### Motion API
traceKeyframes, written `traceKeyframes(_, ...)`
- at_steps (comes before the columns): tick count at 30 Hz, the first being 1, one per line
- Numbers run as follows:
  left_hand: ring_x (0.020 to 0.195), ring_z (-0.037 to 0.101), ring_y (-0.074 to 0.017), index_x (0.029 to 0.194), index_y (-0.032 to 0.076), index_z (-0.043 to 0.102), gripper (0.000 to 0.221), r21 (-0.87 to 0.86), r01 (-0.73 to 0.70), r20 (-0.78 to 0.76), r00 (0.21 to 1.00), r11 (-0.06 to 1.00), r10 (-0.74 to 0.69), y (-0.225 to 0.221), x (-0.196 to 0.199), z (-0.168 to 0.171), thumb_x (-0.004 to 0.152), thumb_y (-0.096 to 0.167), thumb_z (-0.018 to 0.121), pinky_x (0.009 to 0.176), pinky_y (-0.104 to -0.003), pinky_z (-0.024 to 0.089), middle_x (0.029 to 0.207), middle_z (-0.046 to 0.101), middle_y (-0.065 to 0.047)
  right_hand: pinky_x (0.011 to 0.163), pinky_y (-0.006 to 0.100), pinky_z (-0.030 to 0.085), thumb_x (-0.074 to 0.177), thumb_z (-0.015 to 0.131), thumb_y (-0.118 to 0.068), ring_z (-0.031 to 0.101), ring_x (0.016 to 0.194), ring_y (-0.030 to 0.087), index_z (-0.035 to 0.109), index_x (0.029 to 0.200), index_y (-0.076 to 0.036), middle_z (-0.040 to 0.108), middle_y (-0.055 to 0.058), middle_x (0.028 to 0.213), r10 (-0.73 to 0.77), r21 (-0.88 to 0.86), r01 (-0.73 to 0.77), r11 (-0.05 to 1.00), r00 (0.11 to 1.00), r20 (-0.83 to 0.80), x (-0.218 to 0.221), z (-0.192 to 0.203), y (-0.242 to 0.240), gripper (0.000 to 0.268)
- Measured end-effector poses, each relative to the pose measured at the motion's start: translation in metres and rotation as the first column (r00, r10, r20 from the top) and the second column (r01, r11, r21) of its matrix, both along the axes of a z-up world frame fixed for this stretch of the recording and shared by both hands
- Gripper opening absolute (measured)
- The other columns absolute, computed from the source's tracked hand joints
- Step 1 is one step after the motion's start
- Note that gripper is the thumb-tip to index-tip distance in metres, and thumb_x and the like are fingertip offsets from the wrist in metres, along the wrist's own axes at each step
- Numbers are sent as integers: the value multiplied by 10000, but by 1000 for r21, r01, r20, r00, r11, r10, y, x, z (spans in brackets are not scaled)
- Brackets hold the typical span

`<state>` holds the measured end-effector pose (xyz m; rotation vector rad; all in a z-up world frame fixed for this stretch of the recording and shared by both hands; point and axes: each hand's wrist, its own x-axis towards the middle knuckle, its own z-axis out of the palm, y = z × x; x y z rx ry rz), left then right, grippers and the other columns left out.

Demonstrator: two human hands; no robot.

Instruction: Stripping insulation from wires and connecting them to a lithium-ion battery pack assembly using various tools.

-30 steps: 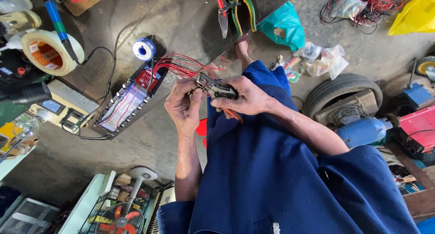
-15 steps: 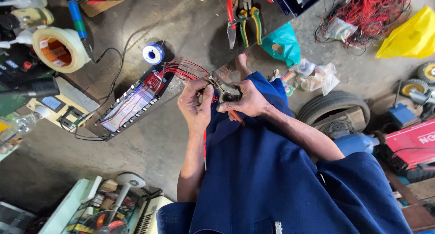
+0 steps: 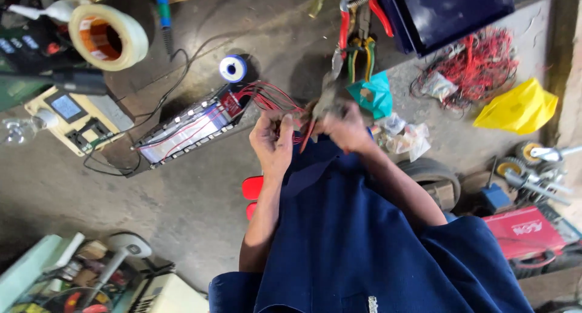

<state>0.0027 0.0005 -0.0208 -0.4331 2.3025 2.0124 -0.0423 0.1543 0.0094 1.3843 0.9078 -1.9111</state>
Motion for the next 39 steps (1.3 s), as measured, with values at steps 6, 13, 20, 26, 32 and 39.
traceKeyframes(6, 547, 373, -30, 776, 72, 595, 181, 194, -174, 161, 976, 965, 144, -28, 21, 12, 929, -25, 611, 509, -214, 340, 610, 439, 16, 735, 436, 670, 987, 763, -256, 767, 843, 345, 656, 1070, 70, 714, 244, 896, 614, 483, -417, 770, 689, -384, -17, -71, 41, 353)
traceKeyframes(13, 579, 293, -51, 761, 141, 536, 224, 382, -223, 197, 968, 897, 156, -41, 23, 23, 956, 88, 632, 496, -238, 227, 672, 416, 59, 534, 547, 523, 884, 785, -441, 700, 667, 455, 735, 1041, -117, 727, 192, 729, 964, 966, 110, -233, 156, 215, -76, -108, 34, 363)
traceKeyframes(20, 652, 499, -95, 784, 66, 666, 208, 256, -117, -4, 993, 960, 122, -54, 23, 14, 988, 87, 636, 647, -252, 457, 658, 574, -26, 677, 452, 598, 913, 800, -125, 696, 762, 380, 766, 937, -42, 722, 172, 921, 794, 807, 310, 503, -535, -290, -44, 26, -35, 93)
traceKeyframes(26, 597, 481, -111, 814, 46, 647, 218, 226, 35, -181, 984, 974, 6, -59, 19, 29, 1023, 69, 590, 597, -285, 469, 635, 527, -55, 633, 405, 594, 981, 691, -76, 710, 803, 338, 775, 978, -19, 729, 131, 962, 706, 825, 198, 529, -643, -298, -28, 39, -43, 102)
traceKeyframes(32, 689, 611, -177, 883, -10, 654, 129, -3, 69, -234, 970, 998, -68, -47, 12, 49, 985, -54, 588, 735, -281, 531, 703, 620, -78, 569, 429, 571, 952, 724, -5, 682, 722, 366, 736, 881, 20, 694, 153, 876, 722, 849, 117, 515, -593, -356, -21, 48, -27, 76)
traceKeyframes(39, 687, 628, -275, 909, 140, 732, 161, 92, 170, -349, 928, 981, -128, -17, 8, 35, 909, -18, 707, 752, -360, 554, 770, 662, -48, 559, 419, 566, 925, 747, 19, 689, 670, 340, 752, 852, -9, 705, 111, 821, 805, 862, 49, 505, -385, -450, -3, 48, 13, 79)
